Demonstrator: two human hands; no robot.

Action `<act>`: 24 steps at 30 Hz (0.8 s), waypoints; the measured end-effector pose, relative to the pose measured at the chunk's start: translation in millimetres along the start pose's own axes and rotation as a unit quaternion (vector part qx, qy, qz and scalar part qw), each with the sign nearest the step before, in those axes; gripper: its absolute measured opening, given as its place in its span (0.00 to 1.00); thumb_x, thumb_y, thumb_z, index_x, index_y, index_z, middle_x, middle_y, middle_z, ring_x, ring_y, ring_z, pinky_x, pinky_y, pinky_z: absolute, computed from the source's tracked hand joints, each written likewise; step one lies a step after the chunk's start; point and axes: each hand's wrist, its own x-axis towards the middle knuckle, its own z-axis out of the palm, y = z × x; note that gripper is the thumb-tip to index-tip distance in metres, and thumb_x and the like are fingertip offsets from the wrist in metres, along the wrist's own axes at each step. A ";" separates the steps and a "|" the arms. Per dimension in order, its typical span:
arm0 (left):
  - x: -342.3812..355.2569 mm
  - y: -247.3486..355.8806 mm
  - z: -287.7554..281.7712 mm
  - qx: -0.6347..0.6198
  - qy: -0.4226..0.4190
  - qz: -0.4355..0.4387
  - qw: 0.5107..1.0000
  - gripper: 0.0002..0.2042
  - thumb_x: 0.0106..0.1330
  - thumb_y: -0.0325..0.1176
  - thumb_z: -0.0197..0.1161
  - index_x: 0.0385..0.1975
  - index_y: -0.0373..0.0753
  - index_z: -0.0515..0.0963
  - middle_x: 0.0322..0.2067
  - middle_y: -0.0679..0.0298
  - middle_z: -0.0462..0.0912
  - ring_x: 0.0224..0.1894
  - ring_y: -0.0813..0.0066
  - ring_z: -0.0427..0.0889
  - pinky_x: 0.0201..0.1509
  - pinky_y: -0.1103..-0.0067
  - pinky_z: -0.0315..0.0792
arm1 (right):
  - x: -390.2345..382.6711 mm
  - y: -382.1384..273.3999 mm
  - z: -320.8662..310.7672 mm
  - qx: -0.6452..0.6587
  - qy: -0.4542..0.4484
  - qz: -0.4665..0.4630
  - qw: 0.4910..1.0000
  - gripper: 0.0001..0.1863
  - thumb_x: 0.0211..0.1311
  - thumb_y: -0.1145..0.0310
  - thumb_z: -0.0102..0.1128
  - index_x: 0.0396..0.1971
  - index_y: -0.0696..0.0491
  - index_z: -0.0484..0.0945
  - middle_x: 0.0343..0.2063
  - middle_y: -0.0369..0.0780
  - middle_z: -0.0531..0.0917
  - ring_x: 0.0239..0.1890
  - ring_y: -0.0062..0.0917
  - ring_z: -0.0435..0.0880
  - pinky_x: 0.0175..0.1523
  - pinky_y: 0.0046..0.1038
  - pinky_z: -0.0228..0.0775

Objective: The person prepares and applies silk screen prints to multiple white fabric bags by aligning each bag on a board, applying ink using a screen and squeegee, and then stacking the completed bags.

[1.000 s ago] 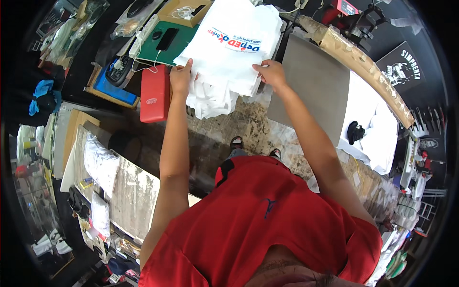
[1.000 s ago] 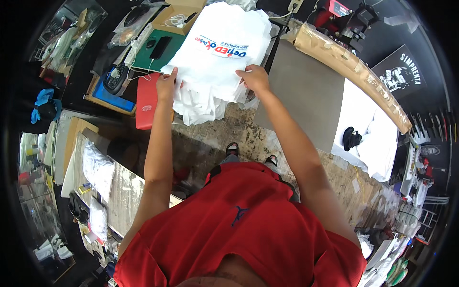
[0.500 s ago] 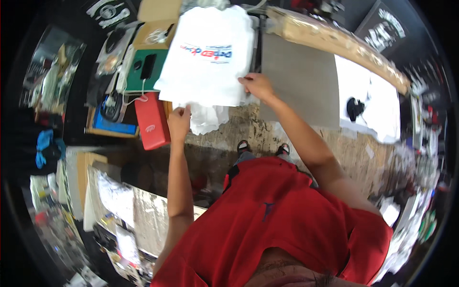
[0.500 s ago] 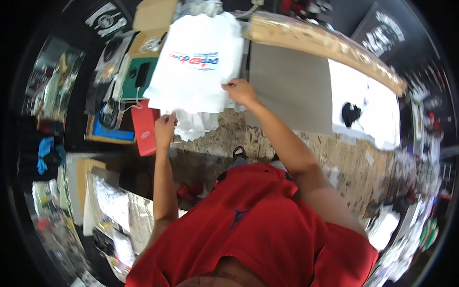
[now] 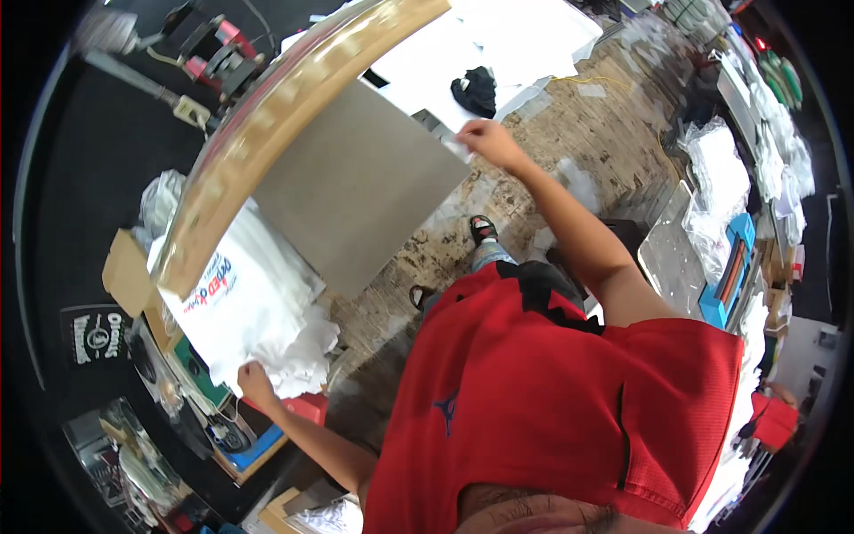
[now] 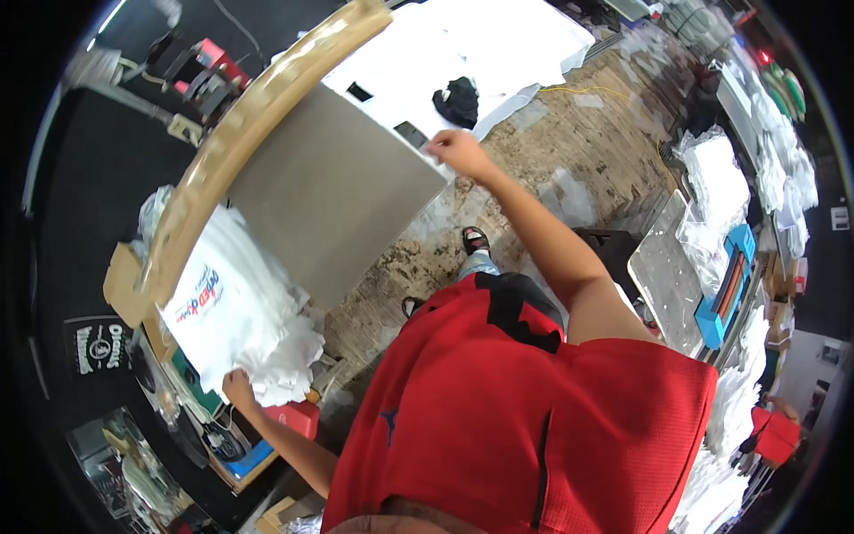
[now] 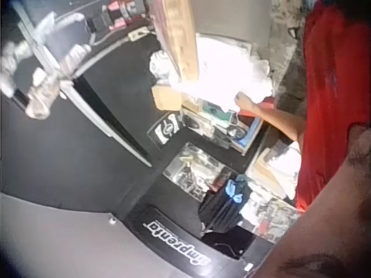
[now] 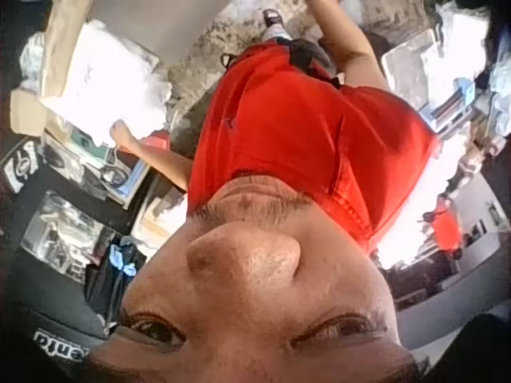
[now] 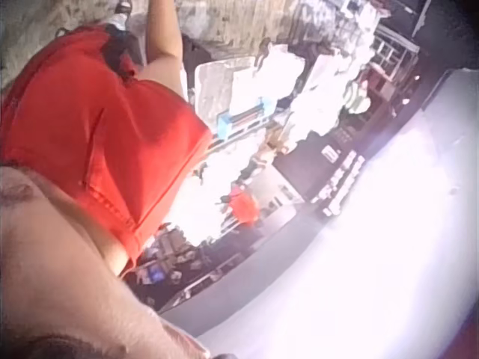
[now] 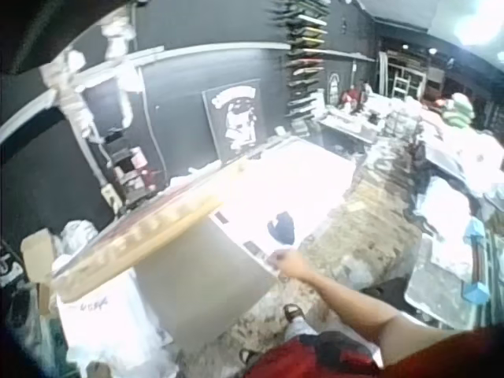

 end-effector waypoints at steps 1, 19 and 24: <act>-8.9 7.8 -7.5 -0.041 -0.035 -0.063 0.997 0.09 0.60 0.32 0.57 0.29 0.32 0.80 0.27 0.59 0.82 0.31 0.73 0.79 0.35 0.73 0.75 | 18.4 30.7 -30.4 0.011 0.039 0.047 0.998 0.11 0.61 0.65 0.63 0.35 0.57 0.85 0.26 0.40 0.87 0.28 0.21 0.84 0.38 0.25 0.76; -216.3 332.3 232.7 -0.086 -0.553 0.076 0.825 0.20 0.69 0.45 0.66 0.49 0.34 0.77 0.36 0.68 0.81 0.40 0.79 0.77 0.50 0.80 0.70 | 304.1 292.7 -224.0 -0.184 0.216 0.109 0.953 0.32 0.64 0.42 0.59 0.30 0.62 0.87 0.29 0.50 0.87 0.35 0.43 0.85 0.48 0.41 0.75; -218.1 380.5 296.4 -0.154 -0.593 0.079 0.786 0.18 0.73 0.46 0.59 0.46 0.35 0.79 0.39 0.65 0.82 0.43 0.79 0.78 0.52 0.77 0.72 | 256.0 145.5 -237.9 0.152 0.163 0.047 0.974 0.21 0.65 0.52 0.63 0.31 0.58 0.86 0.26 0.38 0.86 0.31 0.24 0.82 0.40 0.31 0.72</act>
